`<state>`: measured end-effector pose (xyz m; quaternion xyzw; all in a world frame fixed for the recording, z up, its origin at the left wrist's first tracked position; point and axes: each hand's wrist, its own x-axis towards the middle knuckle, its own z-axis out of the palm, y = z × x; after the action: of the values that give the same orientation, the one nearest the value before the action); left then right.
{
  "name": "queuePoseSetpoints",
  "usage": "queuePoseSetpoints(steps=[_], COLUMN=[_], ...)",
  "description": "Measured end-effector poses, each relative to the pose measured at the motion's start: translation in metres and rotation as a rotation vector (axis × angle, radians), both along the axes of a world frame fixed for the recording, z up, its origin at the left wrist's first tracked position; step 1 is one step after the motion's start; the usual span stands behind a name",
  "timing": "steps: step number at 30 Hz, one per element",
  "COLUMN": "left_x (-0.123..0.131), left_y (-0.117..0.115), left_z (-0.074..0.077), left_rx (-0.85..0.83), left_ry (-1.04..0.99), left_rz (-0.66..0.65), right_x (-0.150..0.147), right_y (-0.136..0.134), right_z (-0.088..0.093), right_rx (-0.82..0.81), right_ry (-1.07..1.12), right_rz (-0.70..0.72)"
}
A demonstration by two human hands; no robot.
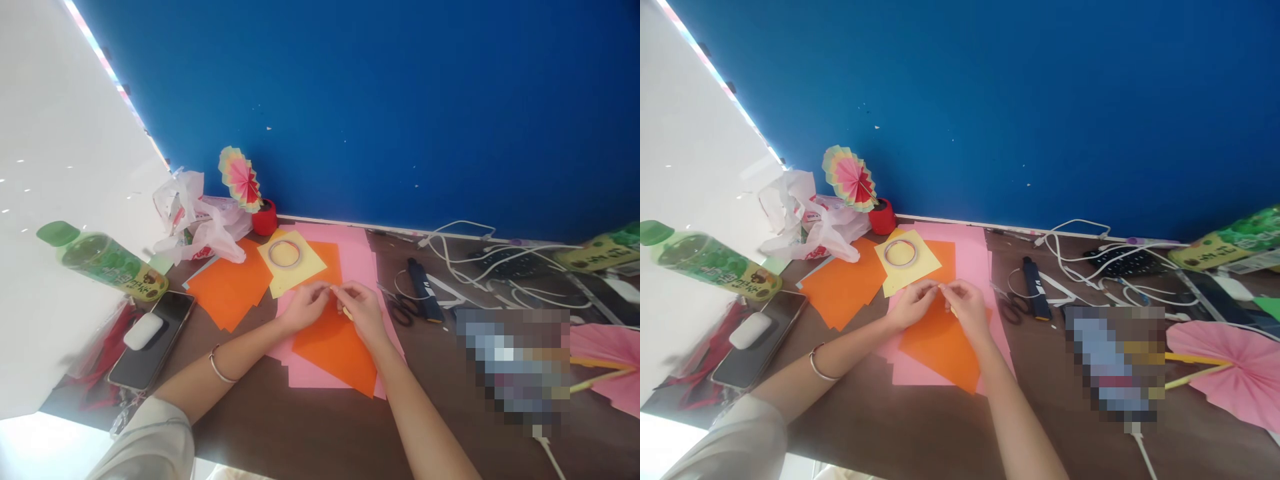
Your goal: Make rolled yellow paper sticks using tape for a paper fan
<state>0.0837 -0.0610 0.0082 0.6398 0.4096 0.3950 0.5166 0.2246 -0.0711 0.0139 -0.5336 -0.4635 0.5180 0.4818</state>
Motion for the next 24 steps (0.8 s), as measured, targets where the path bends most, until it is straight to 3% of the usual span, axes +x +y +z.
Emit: queuePoseSetpoints(steps=[10, 15, 18, 24], left_x=[0.000, 0.001, 0.002, 0.001], left_y=[-0.002, -0.001, 0.000, 0.000], left_z=[0.002, 0.001, 0.000, -0.001], left_rx=[0.036, -0.003, -0.039, 0.043], left_ry=[0.001, -0.091, -0.104, 0.012], left_rz=[0.002, 0.000, 0.043, 0.128], right_x=[-0.001, -0.004, -0.006, -0.005], right_y=[-0.001, -0.002, -0.005, -0.009], right_z=[0.001, 0.004, 0.010, 0.023], right_rx=[-0.003, -0.004, 0.003, -0.005], right_ry=[-0.021, -0.026, -0.051, -0.141], right_rz=[-0.016, -0.024, -0.022, 0.036])
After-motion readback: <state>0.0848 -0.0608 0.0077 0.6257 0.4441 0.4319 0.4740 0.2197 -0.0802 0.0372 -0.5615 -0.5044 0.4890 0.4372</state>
